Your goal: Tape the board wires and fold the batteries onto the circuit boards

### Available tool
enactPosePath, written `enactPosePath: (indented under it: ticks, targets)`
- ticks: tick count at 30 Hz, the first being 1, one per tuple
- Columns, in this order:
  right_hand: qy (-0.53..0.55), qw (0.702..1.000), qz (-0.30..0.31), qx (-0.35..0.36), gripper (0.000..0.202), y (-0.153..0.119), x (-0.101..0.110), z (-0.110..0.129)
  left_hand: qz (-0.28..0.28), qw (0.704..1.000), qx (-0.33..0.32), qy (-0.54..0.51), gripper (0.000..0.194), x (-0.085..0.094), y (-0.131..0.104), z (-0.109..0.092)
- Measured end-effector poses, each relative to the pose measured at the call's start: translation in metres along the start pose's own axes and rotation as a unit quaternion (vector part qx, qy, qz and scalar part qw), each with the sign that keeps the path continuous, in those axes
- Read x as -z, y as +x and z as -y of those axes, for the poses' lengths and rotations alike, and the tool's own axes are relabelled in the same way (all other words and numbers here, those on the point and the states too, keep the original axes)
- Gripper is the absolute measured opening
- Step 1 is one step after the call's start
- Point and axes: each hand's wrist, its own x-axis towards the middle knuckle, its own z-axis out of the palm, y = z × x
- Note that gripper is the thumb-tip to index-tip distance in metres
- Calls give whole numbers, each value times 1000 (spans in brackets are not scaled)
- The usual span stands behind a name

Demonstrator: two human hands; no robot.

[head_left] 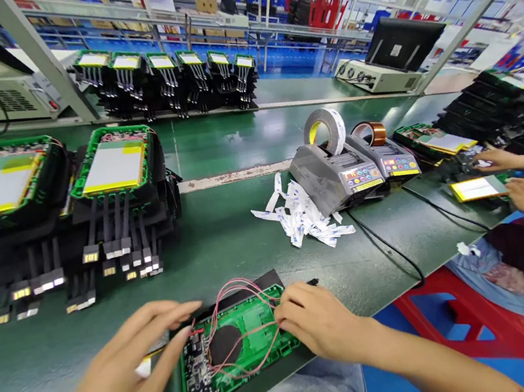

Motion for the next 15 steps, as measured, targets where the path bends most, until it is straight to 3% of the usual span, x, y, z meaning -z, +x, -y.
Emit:
enactPosePath:
  ticks: [3,6,8,11,15]
  targets:
    - [29,999,-22,-17,25,-7,1,0,63,995,-81,-8,24,-19,41,-27]
    - [44,998,-37,-21,24,-10,2,0,119,982,-144,38,24,-30,66,-46]
    - [57,997,-40,-19,25,-11,1,-2,154,965,-188,95,24,-39,75,-55]
    - [62,997,-38,-19,24,-12,0,-4,175,946,-229,147,10,-52,85,-65]
    - [58,998,-14,-20,22,-10,1,-6,182,943,-234,153,21,-52,88,-74]
